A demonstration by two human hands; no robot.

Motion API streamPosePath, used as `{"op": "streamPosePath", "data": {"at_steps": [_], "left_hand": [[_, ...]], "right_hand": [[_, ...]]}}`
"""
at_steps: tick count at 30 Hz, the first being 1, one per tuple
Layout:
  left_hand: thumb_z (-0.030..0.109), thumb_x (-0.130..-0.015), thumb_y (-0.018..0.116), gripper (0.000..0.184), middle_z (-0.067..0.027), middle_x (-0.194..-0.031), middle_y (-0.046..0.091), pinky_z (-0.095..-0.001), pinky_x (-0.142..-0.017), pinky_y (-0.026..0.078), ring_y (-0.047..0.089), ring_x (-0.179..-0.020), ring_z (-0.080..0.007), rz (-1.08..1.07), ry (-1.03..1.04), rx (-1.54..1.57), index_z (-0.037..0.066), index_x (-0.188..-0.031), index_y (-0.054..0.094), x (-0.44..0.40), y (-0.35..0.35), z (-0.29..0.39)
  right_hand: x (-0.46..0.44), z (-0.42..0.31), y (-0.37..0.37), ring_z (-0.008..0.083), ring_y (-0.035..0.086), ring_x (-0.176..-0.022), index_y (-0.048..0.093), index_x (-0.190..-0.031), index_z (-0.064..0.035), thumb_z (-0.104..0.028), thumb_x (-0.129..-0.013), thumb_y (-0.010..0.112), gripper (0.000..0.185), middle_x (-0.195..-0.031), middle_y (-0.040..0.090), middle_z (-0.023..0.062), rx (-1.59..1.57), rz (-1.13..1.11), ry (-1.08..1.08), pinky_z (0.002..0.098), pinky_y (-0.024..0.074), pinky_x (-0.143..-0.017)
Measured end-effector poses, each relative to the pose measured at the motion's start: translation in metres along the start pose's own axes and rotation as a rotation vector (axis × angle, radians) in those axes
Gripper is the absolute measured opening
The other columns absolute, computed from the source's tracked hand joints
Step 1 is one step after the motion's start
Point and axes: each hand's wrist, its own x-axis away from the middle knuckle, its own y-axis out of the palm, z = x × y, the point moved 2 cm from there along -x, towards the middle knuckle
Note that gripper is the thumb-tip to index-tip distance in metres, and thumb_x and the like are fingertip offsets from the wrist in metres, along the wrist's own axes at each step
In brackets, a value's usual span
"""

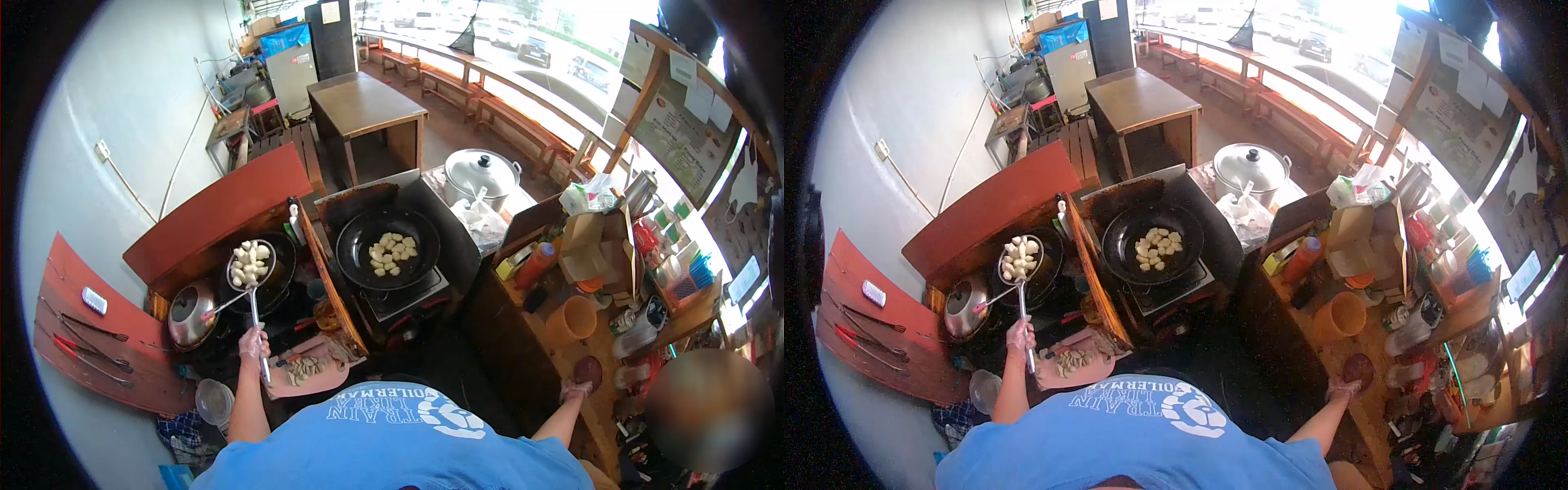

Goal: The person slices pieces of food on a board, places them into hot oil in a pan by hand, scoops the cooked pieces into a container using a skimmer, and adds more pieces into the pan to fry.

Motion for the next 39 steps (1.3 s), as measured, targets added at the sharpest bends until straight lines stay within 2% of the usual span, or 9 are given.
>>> {"op": "streamPosePath", "data": {"at_steps": [6,16,21,22,24,31,33,37,39], "left_hand": [[0.027,-0.096,0.060,0.025,-0.0006,-0.071,0.055,-0.0232,-0.035,0.036,0.046,-0.042,-0.0085,-0.010,0.027,0.052,0.008,-0.112,0.060,0.004,-0.005,-0.008],[0.027,-0.096,0.061,0.023,-0.0011,-0.070,0.055,-0.0232,-0.034,0.035,0.045,-0.041,-0.0085,0.056,-0.011,0.054,0.008,-0.109,0.061,0.007,-0.001,-0.006],[0.026,-0.097,0.059,0.018,-0.0013,-0.071,0.054,-0.0230,-0.034,0.036,0.045,-0.042,-0.0082,0.034,0.043,0.054,0.008,-0.103,0.059,0.002,-0.005,-0.007],[0.026,-0.097,0.059,0.019,-0.0013,-0.071,0.054,-0.0231,-0.034,0.035,0.045,-0.042,-0.0083,0.026,0.051,0.052,0.008,-0.103,0.060,0.005,-0.002,-0.010],[0.027,-0.096,0.061,0.024,-0.0016,-0.071,0.055,-0.0237,-0.033,0.034,0.045,-0.042,-0.0088,0.010,0.056,0.061,0.007,-0.108,0.062,0.006,-0.002,-0.015],[0.026,-0.095,0.062,0.026,-0.0010,-0.072,0.055,-0.0231,-0.034,0.034,0.045,-0.042,-0.0087,0.057,0.051,0.099,0.007,-0.113,0.062,0.008,0.005,-0.013],[0.027,-0.095,0.062,0.026,-0.0006,-0.072,0.055,-0.0228,-0.034,0.034,0.045,-0.042,-0.0088,0.009,0.019,0.086,0.008,-0.113,0.062,-0.002,-0.005,-0.018],[0.027,-0.095,0.063,0.023,-0.0007,-0.072,0.055,-0.0229,-0.033,0.033,0.045,-0.042,-0.0083,0.004,0.048,0.039,0.008,-0.108,0.063,0.000,0.000,-0.011],[0.027,-0.094,0.064,0.021,-0.0006,-0.071,0.055,-0.0222,-0.033,0.032,0.045,-0.041,-0.0077,-0.020,0.065,0.089,0.008,-0.103,0.064,0.006,0.006,-0.015]], "right_hand": [[0.000,0.017,0.011,0.0276,0.040,-0.134,0.035,-0.148,-0.0145,-0.041,-0.098,0.041,0.057,-0.153,0.036,0.0074,0.489,0.001,0.110,0.0449,0.0353,-0.107],[0.020,0.064,0.101,0.0306,0.041,-0.135,0.038,-0.147,-0.0127,-0.050,-0.099,0.034,0.061,-0.153,0.038,0.0087,0.282,-0.091,-0.101,0.0484,0.0353,-0.109],[-0.053,0.059,0.094,0.0315,0.032,-0.141,0.028,-0.151,-0.0136,-0.059,-0.096,0.036,0.072,-0.158,0.026,0.0110,1.398,-0.113,-0.718,0.0509,0.0230,-0.117],[-0.034,0.059,0.096,0.0315,0.032,-0.141,0.028,-0.151,-0.0136,-0.059,-0.096,0.036,0.072,-0.158,0.026,0.0110,1.397,-0.108,-0.706,0.0509,0.0230,-0.117],[0.020,0.057,0.119,0.0278,0.033,-0.141,0.034,-0.148,-0.0140,-0.054,-0.096,0.042,0.066,-0.157,0.028,0.0075,0.224,-0.354,-0.137,0.0473,0.0244,-0.117],[0.025,0.062,0.127,0.0296,0.029,-0.143,0.031,-0.150,-0.0198,-0.065,-0.092,0.038,0.074,-0.158,0.025,0.0069,0.210,-0.283,-0.155,0.0519,0.0213,-0.117],[-0.042,0.066,0.116,0.0295,0.026,-0.144,0.028,-0.152,-0.0223,-0.070,-0.091,0.036,0.078,-0.159,0.023,0.0073,0.198,-0.465,-0.100,0.0541,0.0191,-0.117],[0.020,0.068,0.129,0.0303,0.023,-0.145,0.025,-0.153,-0.0223,-0.074,-0.089,0.034,0.082,-0.160,0.019,0.0071,0.218,-0.304,-0.054,0.0545,0.0169,-0.117],[-0.026,0.070,0.123,0.0313,0.020,-0.146,0.023,-0.153,-0.0222,-0.074,-0.089,0.034,0.083,-0.161,0.017,0.0068,0.217,-0.443,-0.146,0.0547,0.0160,-0.118]]}}
